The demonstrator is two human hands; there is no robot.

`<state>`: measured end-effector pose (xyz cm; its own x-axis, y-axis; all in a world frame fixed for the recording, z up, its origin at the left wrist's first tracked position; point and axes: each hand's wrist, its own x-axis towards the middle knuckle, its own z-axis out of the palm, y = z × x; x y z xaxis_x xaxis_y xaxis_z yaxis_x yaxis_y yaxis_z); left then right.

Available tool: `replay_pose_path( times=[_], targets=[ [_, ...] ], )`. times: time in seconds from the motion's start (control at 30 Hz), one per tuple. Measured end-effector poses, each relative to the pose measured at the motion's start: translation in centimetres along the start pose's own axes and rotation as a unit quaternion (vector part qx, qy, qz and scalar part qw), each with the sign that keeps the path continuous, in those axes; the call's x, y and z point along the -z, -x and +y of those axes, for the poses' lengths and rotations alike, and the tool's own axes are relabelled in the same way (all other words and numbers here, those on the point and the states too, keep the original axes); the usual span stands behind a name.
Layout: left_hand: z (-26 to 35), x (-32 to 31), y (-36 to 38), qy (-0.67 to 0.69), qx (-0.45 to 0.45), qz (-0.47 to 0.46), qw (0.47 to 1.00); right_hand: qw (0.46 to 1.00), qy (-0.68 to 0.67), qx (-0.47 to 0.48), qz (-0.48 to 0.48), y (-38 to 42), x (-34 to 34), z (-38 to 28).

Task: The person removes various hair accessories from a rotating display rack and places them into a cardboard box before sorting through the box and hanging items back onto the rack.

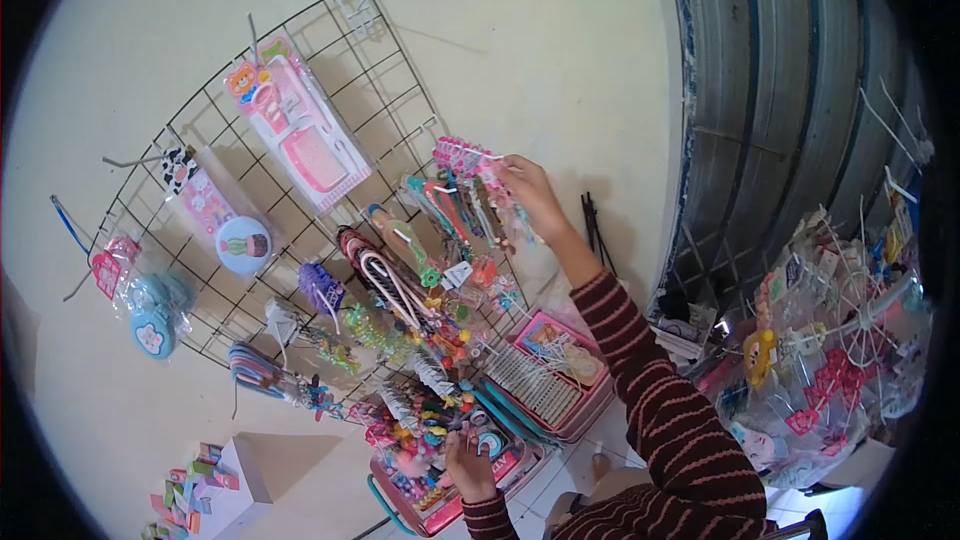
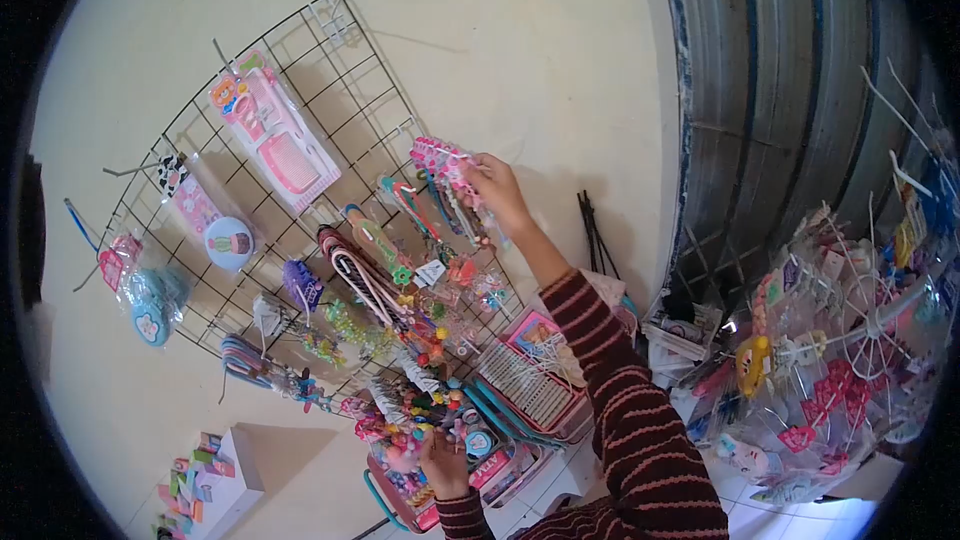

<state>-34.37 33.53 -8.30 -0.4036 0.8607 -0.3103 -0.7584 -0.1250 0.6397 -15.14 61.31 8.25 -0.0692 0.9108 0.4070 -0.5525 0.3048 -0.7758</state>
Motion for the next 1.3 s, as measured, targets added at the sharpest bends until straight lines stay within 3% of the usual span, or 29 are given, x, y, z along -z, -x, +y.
replay_pose_path(
  times=[0.03,0.07,0.13,0.23,0.3,0.33,0.37,0.4,0.43,0.47,0.5,0.57,0.6,0.67,0.73,0.8,0.83,0.87,0.9,0.93,1.0,1.1,1.2,1.3],
  targets=[
    [-0.1,-0.2,0.1,0.003,0.005,-0.011,1.000,0.991,0.112,0.072,0.025,-0.5,-0.2,0.3],
    [-0.3,-0.4,0.2,0.004,0.011,-0.021,1.000,0.990,0.115,0.074,0.033,-1.1,-0.3,0.6],
    [-0.6,-0.6,0.3,-0.004,0.028,-0.030,0.999,0.933,0.337,0.039,0.123,-1.6,-0.2,1.2],
    [-1.3,-1.2,0.5,-0.013,0.067,-0.048,0.996,0.902,0.369,0.098,0.202,2.2,1.4,3.0],
    [-2.4,-1.2,0.4,-0.008,0.096,-0.131,0.987,0.871,0.393,0.172,0.239,8.7,3.7,5.2],
    [-2.7,-1.4,0.9,-0.014,0.125,-0.115,0.985,0.908,0.347,0.111,0.206,12.8,5.8,7.5],
    [-3.2,-1.6,1.5,-0.020,0.141,-0.122,0.982,0.938,0.313,-0.014,0.152,18.5,6.3,6.8],
    [-3.7,-1.7,2.0,-0.025,0.175,-0.130,0.976,0.990,0.131,0.003,0.047,23.5,8.0,8.5],
    [-4.1,-1.5,2.6,-0.034,0.212,-0.138,0.967,0.982,0.135,-0.092,0.096,29.7,8.2,7.8],
    [-5.0,-0.4,2.5,-0.006,0.254,-0.180,0.950,0.977,0.096,-0.181,0.062,35.4,9.7,9.2],
    [-5.3,0.0,3.2,-0.030,0.278,-0.200,0.939,0.945,0.153,-0.278,0.076,40.6,8.9,6.9],
    [-6.9,0.6,4.2,-0.025,0.370,-0.176,0.912,0.909,0.046,-0.382,0.161,50.2,7.6,5.0],
    [-7.7,1.4,3.7,-0.050,0.397,-0.206,0.893,0.898,0.022,-0.383,0.215,54.2,6.9,3.2],
    [-10.9,3.7,4.6,-0.055,0.352,-0.209,0.911,0.875,0.000,-0.375,0.307,59.9,6.7,1.3],
    [-12.6,2.9,8.3,-0.142,0.232,-0.223,0.936,0.864,0.100,-0.335,0.362,65.4,7.3,-0.8],
    [-12.4,-2.5,16.6,-0.064,0.148,-0.239,0.957,0.820,0.084,-0.220,0.522,66.0,6.2,-4.5],
    [-12.6,-3.0,17.9,-0.073,0.173,-0.244,0.951,0.811,0.046,-0.159,0.561,66.1,6.3,-5.8],
    [-12.9,-3.7,18.5,-0.186,0.155,-0.507,0.827,0.801,0.010,-0.090,0.592,66.4,6.5,-7.2],
    [-13.2,-4.5,19.6,-0.276,0.111,-0.726,0.621,0.793,0.003,-0.078,0.605,67.5,6.9,-8.5],
    [-13.7,-5.8,22.0,-0.283,0.062,-0.813,0.505,0.784,-0.001,-0.055,0.619,68.2,7.4,-9.5],
    [-14.9,-7.1,27.5,-0.287,0.053,-0.871,0.395,0.776,-0.009,-0.017,0.630,69.7,8.6,-10.8],
    [-18.8,-6.1,33.9,-0.288,0.077,-0.899,0.322,0.762,-0.001,-0.013,0.647,73.4,11.2,-14.5],
    [-23.6,-4.2,39.3,-0.336,0.088,-0.862,0.368,0.733,0.053,0.099,0.671,79.1,13.0,-19.7],
    [-28.3,-4.8,43.1,-0.353,0.038,-0.856,0.376,0.633,0.110,0.212,0.737,84.8,13.9,-25.1]
  ],
)
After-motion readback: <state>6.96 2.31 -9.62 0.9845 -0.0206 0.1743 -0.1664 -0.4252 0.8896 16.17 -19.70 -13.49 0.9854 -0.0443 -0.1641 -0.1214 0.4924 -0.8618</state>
